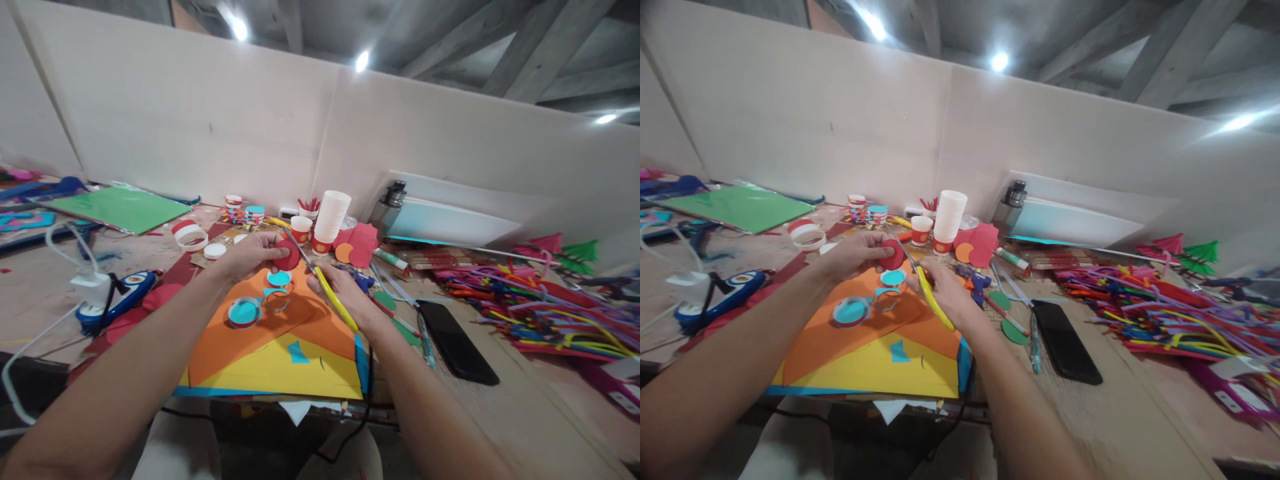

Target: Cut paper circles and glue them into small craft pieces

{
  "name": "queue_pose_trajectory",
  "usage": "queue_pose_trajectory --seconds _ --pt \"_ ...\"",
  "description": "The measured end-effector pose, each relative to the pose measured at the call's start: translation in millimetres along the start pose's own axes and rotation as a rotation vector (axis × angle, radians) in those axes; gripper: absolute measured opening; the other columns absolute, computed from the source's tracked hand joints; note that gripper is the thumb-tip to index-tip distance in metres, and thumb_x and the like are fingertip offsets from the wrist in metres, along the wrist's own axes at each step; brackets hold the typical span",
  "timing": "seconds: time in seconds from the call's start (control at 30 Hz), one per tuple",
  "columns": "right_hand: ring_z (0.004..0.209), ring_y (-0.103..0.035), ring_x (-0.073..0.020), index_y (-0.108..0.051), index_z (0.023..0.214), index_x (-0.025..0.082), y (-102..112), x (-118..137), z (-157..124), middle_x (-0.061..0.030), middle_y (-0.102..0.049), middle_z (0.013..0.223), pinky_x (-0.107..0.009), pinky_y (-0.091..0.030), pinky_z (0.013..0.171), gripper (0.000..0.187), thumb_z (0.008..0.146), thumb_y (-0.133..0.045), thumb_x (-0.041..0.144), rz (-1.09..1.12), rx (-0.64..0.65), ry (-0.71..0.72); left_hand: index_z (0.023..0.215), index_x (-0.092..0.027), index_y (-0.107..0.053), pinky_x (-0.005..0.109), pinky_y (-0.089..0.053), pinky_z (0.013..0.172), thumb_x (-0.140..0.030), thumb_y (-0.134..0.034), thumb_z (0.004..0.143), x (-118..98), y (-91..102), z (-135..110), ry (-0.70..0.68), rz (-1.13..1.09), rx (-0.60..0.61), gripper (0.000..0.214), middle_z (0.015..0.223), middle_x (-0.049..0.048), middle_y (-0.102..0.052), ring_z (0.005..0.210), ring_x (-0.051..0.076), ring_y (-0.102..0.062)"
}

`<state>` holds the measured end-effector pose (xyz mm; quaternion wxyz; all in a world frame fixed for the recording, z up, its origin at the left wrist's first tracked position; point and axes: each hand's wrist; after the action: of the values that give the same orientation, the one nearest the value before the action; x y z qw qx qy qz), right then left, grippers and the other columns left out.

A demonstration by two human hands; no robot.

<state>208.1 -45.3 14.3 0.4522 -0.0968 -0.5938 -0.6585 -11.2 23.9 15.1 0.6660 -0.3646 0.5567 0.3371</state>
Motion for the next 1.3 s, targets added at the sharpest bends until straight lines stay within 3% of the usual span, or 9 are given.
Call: queue_pose_trajectory --seconds 0.63,1.13,1.3 --pt "0.069 -0.038 -0.0122 -0.053 0.08 0.019 3.7 9.4 -1.3 0.0014 -0.044 0.074 -0.026 -0.029 0.06 0.038 0.09 -0.053 0.055 0.044 0.044 0.014 0.076 -0.013 -0.062 0.02 -0.043 0.047 -0.023 -0.074 0.072 -6.5 10.0 -4.4 0.018 0.154 0.056 0.016 0.068 0.0044 -0.067 0.05 0.008 -0.055" --pt "0.069 -0.043 -0.0137 -0.064 0.09 0.018 6.2 1.8 -0.9 -0.0002 -0.052 0.076 -0.026 -0.029 0.06 0.037 0.087 -0.059 0.055 -0.016 0.048 0.048 0.071 -0.012 -0.065 0.018 -0.04 0.044 -0.021 -0.074 0.068 -5.5 12.3 -0.4 0.047 0.218 0.027 0.013 0.058 0.0022 -0.064 0.046 0.007 -0.052" --pt "0.07 -0.045 -0.0143 -0.066 0.095 0.018 8.4 4.1 -4.8 -0.0006 -0.055 0.077 -0.026 -0.032 0.061 0.041 0.09 -0.053 0.056 -0.074 0.045 0.038 0.078 -0.012 -0.069 0.018 -0.042 0.046 -0.023 -0.074 0.07 -3.3 18.6 1.4 0.032 0.273 0.059 0.015 0.065 0.0038 -0.067 0.05 0.008 -0.055"
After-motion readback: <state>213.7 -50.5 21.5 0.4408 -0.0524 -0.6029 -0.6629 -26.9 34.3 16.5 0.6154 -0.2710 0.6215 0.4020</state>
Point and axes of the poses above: each hand's wrist, its own z-axis towards the middle knuckle, its own y-axis out of the back of the hand, x = y × z
